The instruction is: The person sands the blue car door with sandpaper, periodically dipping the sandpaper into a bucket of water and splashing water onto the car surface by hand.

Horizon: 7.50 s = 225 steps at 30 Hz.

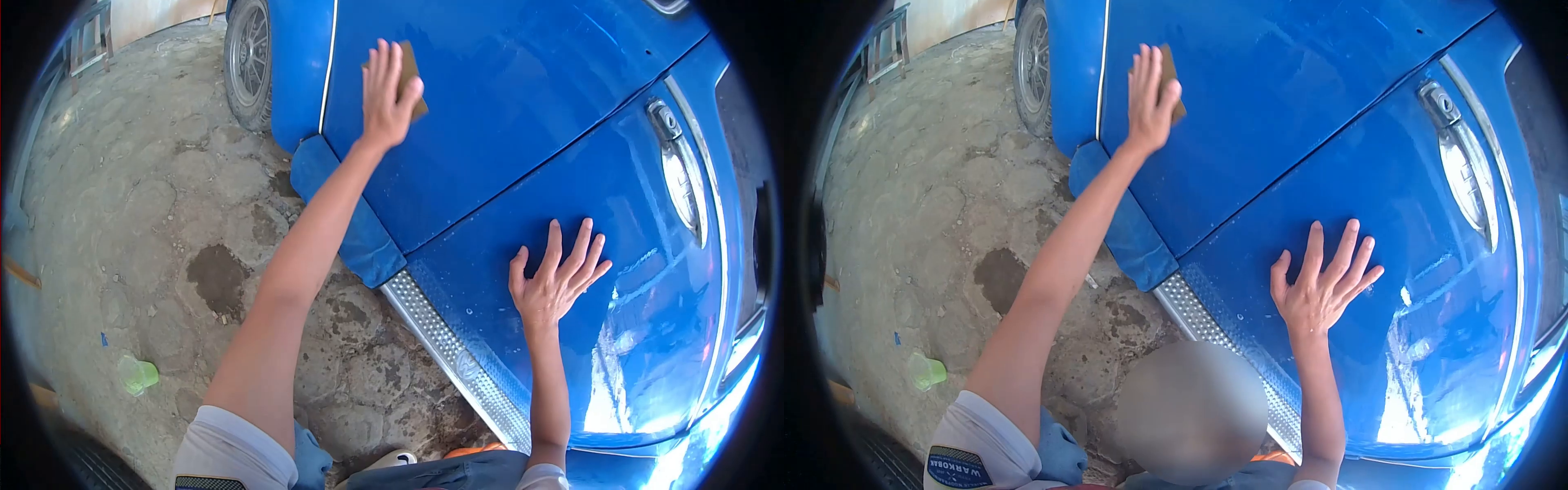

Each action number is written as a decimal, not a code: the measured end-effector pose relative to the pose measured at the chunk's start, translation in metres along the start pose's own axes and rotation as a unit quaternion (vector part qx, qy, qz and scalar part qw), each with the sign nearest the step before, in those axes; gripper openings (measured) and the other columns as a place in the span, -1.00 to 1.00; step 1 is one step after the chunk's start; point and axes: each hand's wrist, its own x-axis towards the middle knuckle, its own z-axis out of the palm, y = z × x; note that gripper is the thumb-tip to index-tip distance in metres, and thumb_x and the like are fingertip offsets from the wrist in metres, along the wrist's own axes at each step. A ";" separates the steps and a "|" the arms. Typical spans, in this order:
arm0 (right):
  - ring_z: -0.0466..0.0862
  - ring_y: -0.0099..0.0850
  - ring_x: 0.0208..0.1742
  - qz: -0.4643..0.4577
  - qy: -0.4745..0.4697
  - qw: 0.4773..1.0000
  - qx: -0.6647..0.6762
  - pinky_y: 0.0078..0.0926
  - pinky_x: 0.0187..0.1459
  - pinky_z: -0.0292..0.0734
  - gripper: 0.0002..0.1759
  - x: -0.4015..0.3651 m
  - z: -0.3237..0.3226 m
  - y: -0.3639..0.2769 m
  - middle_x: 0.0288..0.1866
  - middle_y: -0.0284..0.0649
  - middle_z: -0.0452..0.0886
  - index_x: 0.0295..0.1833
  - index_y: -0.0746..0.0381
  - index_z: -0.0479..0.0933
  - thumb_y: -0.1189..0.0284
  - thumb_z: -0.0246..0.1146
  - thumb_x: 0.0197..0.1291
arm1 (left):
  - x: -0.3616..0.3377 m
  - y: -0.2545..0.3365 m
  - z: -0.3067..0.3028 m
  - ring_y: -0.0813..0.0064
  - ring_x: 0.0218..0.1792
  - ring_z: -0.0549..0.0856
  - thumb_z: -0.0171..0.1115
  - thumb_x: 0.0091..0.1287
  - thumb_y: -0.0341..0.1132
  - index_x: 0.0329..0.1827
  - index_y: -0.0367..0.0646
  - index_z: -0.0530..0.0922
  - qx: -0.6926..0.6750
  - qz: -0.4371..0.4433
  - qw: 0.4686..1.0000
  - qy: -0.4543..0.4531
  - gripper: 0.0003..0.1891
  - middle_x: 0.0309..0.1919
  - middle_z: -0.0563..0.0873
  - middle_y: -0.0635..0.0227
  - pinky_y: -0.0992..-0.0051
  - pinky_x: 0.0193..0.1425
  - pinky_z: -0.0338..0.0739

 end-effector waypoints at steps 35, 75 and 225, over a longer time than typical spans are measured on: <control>0.14 0.24 0.68 -0.004 0.001 1.000 -0.019 0.47 0.60 -0.11 -0.35 0.002 0.000 -0.003 0.66 0.17 0.23 0.40 0.10 0.56 0.14 0.31 0.18 | -0.125 0.015 0.016 -0.12 0.74 -0.29 -0.49 0.69 0.27 0.80 -0.06 -0.17 -0.022 -0.196 0.980 0.020 -0.20 0.76 -0.25 -0.07 -0.10 0.73 -0.42; 0.12 0.22 0.71 0.000 -0.008 1.000 0.002 0.49 0.59 -0.10 -0.35 0.000 -0.001 -0.001 0.69 0.12 0.21 0.40 0.03 0.56 0.10 0.30 0.18 | -0.022 0.092 0.031 -0.34 0.70 -0.26 -0.59 0.68 0.26 0.77 -0.19 -0.05 -0.078 -0.134 0.986 0.056 -0.17 0.71 -0.18 -0.31 -0.17 0.70 -0.46; 0.22 0.05 0.69 -0.159 -0.126 0.974 0.097 0.36 0.60 0.02 -0.43 -0.005 -0.018 0.012 0.67 0.00 0.27 0.37 0.07 0.55 0.22 0.30 0.23 | -0.141 0.141 0.022 -0.36 0.71 -0.22 -0.39 0.73 0.02 0.77 -0.12 0.05 -0.017 0.086 0.990 -0.111 -0.34 0.73 -0.18 -0.24 -0.28 0.68 -0.33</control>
